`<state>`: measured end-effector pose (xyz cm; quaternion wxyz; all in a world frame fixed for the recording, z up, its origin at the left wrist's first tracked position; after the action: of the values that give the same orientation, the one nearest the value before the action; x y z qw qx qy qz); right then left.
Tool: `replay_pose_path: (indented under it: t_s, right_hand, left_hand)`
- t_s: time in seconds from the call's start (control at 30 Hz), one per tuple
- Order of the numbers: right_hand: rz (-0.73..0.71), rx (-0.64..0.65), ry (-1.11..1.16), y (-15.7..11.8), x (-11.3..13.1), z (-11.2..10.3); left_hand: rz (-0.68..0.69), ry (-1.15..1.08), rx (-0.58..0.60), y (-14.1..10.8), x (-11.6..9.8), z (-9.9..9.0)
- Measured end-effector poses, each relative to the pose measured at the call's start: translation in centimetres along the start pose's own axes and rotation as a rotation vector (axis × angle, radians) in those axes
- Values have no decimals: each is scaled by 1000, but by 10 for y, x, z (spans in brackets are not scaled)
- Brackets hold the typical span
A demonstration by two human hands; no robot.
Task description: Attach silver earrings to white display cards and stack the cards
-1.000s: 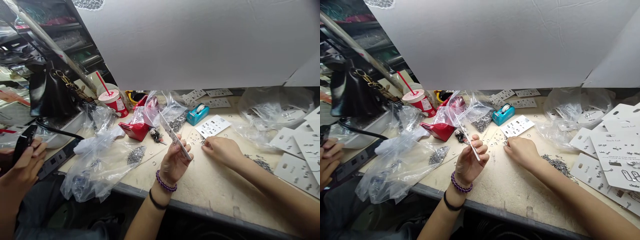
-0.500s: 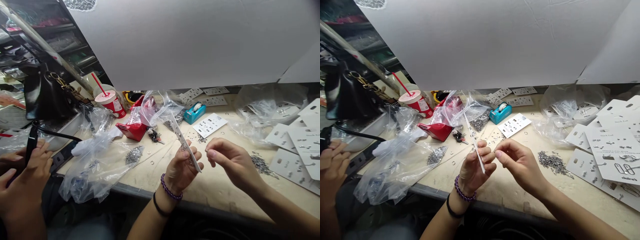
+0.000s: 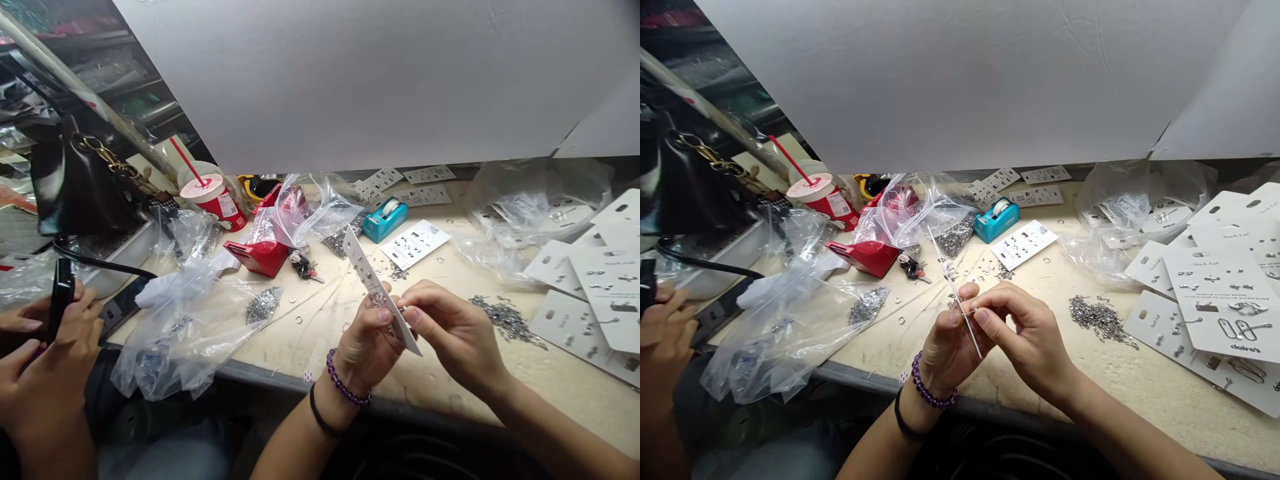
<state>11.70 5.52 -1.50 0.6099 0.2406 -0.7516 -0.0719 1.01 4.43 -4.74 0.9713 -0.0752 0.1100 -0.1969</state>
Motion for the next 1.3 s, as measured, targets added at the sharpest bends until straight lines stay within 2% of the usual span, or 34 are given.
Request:
replay_pose_path:
  t_s: [0.13, 0.27, 0.43, 0.53, 0.63, 0.77, 1.0, 1.17, 1.23, 1.3]
  right_hand:
    - [-45, -43, -88, -3, -1, -1]
    - [-108, -33, -115, -5, -1, -1]
    - [-104, -41, -85, -5, -3, -3]
    - [-43, -6, -46, -4, -5, -6]
    - [-47, 30, -10, -3, -4, -9]
    - [-67, 80, -44, -2, -2, -13]
    - [124, 322, 63, -3, -1, -24]
    - [347, 280, 193, -20, -9, -35]
    - [348, 294, 156, -27, -13, -43]
    - [320, 360, 3, -29, -17, -58]
  left_hand:
    - [-62, -51, -57, 0, 6, 0]
    - [-95, -65, -101, 0, 9, 1]
    - [-67, 17, -39, 0, 9, 4]
    - [-44, 135, 33, 1, 5, 4]
    - [-38, 208, 86, 0, 2, 5]
    - [-12, 297, 87, -2, 3, 7]
    - [-59, 383, 130, 2, 6, 6]
    - [24, 636, 149, 0, -5, 5]
    - [76, 780, 158, -2, -9, 6]
    - [122, 891, 178, -4, -11, 6]
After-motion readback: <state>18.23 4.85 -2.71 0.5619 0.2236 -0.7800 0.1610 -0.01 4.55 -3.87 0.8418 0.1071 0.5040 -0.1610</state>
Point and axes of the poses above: each hand's wrist, its own y-axis towards the middle knuckle, its own z-axis out of the palm, x = y × z, the point moved 2 cm from there along y, towards the middle knuckle, and after that the axes turned 5 degrees about -y, right-handed, at the moved point
